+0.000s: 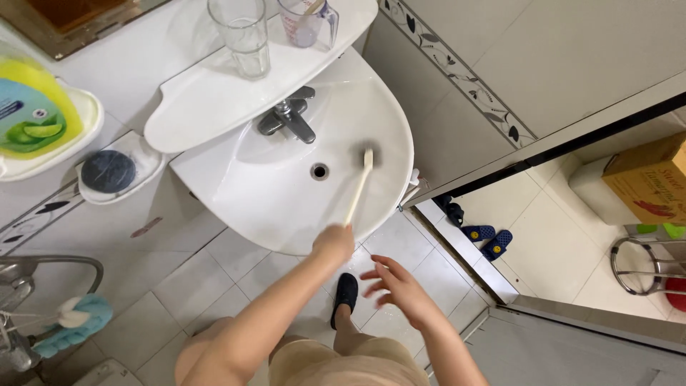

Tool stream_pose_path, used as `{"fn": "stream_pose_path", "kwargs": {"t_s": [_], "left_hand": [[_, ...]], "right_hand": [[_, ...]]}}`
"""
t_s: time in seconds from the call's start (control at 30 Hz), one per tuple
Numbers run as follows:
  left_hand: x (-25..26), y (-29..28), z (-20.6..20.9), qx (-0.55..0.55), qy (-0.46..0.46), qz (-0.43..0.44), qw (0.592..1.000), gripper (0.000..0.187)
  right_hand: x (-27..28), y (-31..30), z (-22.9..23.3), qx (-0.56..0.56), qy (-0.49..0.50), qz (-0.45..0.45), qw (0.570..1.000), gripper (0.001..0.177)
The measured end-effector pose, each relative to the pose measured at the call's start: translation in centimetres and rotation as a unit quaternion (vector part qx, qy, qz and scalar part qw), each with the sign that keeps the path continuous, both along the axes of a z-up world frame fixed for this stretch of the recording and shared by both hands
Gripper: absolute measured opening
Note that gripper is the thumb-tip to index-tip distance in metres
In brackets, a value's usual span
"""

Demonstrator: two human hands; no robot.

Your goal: Scrubbing the sink, floor, and fixtures in a bathroom.

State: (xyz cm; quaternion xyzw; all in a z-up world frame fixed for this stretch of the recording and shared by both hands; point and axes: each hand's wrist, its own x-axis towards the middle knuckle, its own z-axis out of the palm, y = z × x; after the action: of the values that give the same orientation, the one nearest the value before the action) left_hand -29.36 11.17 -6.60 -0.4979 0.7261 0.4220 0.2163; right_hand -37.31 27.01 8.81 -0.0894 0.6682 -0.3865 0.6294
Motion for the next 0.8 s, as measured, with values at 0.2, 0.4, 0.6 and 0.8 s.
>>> {"fn": "stream_pose_path", "kwargs": {"t_s": [0.2, 0.4, 0.6, 0.8], "left_hand": [[5.9, 2.6, 13.3, 0.089, -0.043, 0.069, 0.993, 0.042], [9.0, 2.7, 13.9, 0.270, 0.257, 0.016, 0.928, 0.058], [10.6, 2.2, 17.0, 0.130, 0.238, -0.158, 0.949, 0.041], [16.8, -0.5, 19.7, 0.101, 0.259, -0.066, 0.958, 0.045]], "right_hand": [[5.4, -4.0, -0.9, 0.056, -0.227, -0.068, 0.970, 0.059], [3.9, -1.5, -8.5, 0.065, -0.159, -0.123, 0.977, 0.048], [2.1, -4.1, -4.8, 0.117, 0.028, 0.022, 0.993, 0.039], [1.4, -4.8, -3.7, 0.068, 0.507, 0.467, 0.721, 0.033]]}}
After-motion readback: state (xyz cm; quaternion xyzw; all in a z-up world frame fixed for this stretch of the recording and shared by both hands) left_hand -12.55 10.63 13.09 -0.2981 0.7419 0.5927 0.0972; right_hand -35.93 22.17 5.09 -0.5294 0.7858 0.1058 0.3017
